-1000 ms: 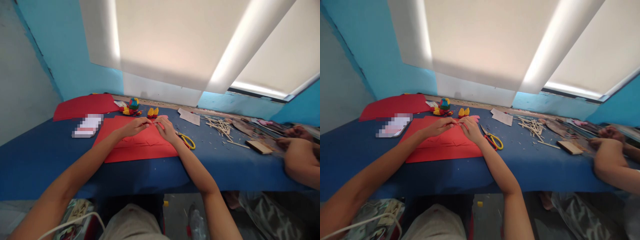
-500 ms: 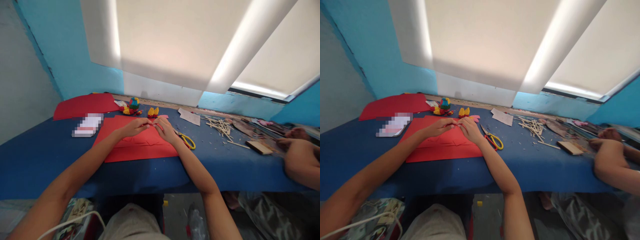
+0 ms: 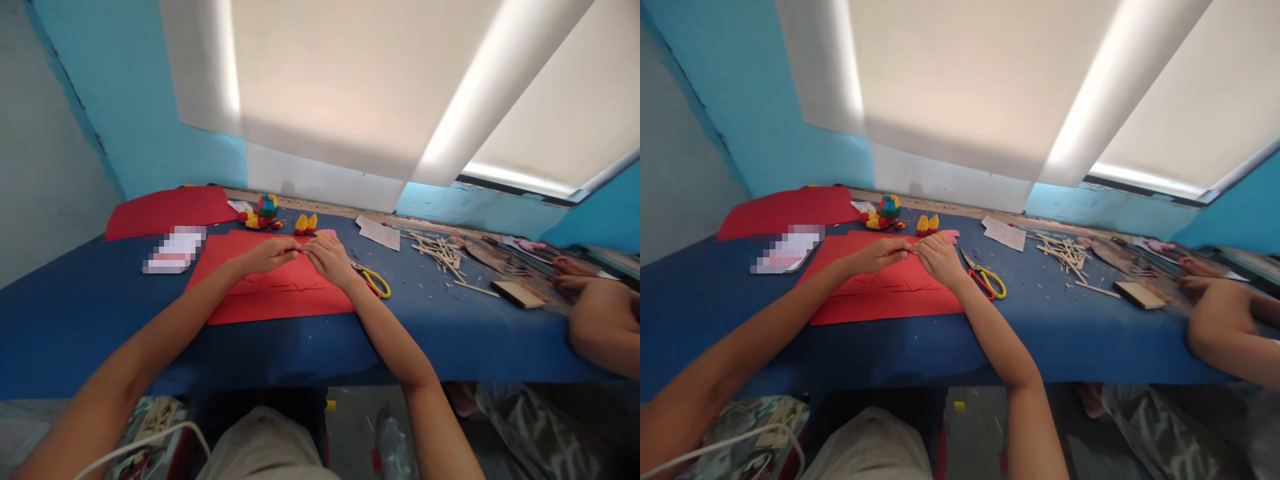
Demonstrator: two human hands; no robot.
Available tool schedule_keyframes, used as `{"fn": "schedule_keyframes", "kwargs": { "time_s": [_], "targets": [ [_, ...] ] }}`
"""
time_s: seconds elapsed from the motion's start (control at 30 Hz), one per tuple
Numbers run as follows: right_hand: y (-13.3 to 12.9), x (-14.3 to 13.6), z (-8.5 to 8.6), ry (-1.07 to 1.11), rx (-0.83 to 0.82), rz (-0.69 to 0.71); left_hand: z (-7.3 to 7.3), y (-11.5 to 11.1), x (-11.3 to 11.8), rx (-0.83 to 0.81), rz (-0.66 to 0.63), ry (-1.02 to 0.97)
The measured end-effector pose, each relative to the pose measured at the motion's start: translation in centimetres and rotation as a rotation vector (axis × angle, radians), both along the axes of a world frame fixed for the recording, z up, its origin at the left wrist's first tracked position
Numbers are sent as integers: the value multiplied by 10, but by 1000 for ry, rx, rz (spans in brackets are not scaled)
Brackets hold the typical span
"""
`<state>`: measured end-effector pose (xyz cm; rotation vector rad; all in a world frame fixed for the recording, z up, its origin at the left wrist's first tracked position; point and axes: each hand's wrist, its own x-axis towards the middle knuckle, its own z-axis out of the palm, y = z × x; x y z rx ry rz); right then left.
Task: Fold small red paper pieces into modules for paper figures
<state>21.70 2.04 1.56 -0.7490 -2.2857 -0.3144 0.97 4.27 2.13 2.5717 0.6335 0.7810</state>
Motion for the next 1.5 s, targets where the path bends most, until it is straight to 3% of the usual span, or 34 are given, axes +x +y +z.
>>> {"fn": "schedule_keyframes", "kwargs": {
  "time_s": [0.17,0.53,0.77,0.87,1.13,1.3,1.5],
  "targets": [
    [-2,-1,0,-33,31,-50,-2,2,0,-29,5,-16],
    [1,-5,-7,54,17,-25,2,-2,1,-65,47,-15],
    [9,-12,-14,349,-272,-3,6,-3,1,-158,174,8],
    [12,-10,-15,425,-385,-15,7,-6,2,-139,155,32],
    [16,-9,-16,620,-642,52,-7,2,1,262,283,118],
    [19,-10,-18,698,-868,107,-12,8,-1,462,250,103],
    [18,-9,-16,749,-886,115,-14,12,-1,557,330,20]
  ]
}}
